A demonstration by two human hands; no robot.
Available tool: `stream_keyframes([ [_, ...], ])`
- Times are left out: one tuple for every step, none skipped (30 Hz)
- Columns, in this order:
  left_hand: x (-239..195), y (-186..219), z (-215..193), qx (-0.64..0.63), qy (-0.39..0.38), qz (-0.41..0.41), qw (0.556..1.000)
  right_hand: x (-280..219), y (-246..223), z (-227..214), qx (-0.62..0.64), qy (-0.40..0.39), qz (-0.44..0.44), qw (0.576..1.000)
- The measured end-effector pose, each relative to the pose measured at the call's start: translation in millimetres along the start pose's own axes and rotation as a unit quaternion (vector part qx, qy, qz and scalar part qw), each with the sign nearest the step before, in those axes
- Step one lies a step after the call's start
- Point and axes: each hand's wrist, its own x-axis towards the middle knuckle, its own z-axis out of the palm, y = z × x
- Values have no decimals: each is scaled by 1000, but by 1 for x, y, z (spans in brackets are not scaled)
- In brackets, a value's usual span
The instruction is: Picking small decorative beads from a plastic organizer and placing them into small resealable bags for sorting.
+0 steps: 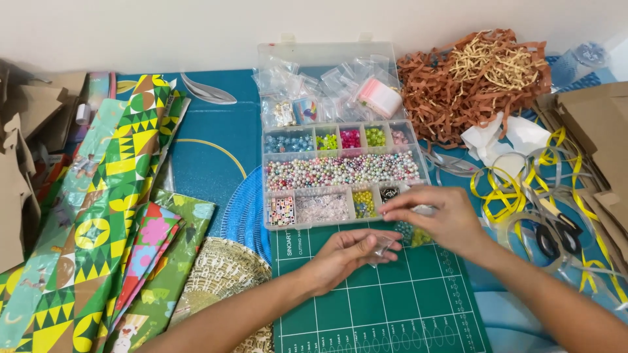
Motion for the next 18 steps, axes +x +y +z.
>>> stream_keyframes([
  [0,-2,-1,-2,0,-2,1000,-9,-1,3,0,0,3,1000],
  [-1,-4,-3,-3,4,2,1000,-18,-3,6,-20,27,-67,997],
  [0,-5,-4,-4,9,8,1000,-26,-4,8,-40,52,-137,988],
  [0,-4,-3,-6,8,7,1000,-32,2,11,-41,52,-135,989],
  [-1,-3,-2,3,9,3,1000,-36,8,14,-33,55,-146,987],
  [-1,-1,-1,11,10,0,1000,-40,13,17,-26,57,-157,986],
  [-1,-1,0,11,11,-1,1000,-41,17,18,-25,57,-156,986],
  [-1,-1,0,10,7,4,1000,-42,20,19,-55,58,-189,979],
  [0,-1,1,9,3,8,1000,-43,24,20,-86,60,-220,970],
  [-1,0,1,10,3,6,1000,-46,28,21,-85,62,-218,970],
  [-1,1,2,11,4,4,1000,-48,32,21,-94,64,-222,968],
  [-1,2,3,13,5,2,1000,-50,37,22,-103,65,-226,966],
  [-1,2,3,12,5,2,1000,-50,37,21,-103,65,-225,967],
  [0,2,3,15,3,2,1000,-50,38,21,-92,70,-223,968],
  [0,2,3,18,1,0,1000,-51,39,22,-80,74,-219,970],
  [-1,2,4,16,2,-1,1000,-51,37,22,-79,73,-217,970],
  [-1,3,3,16,-1,-1,1000,-50,35,22,-71,73,-215,971],
  [-1,3,4,16,-5,-1,1000,-49,33,21,-62,73,-212,973],
])
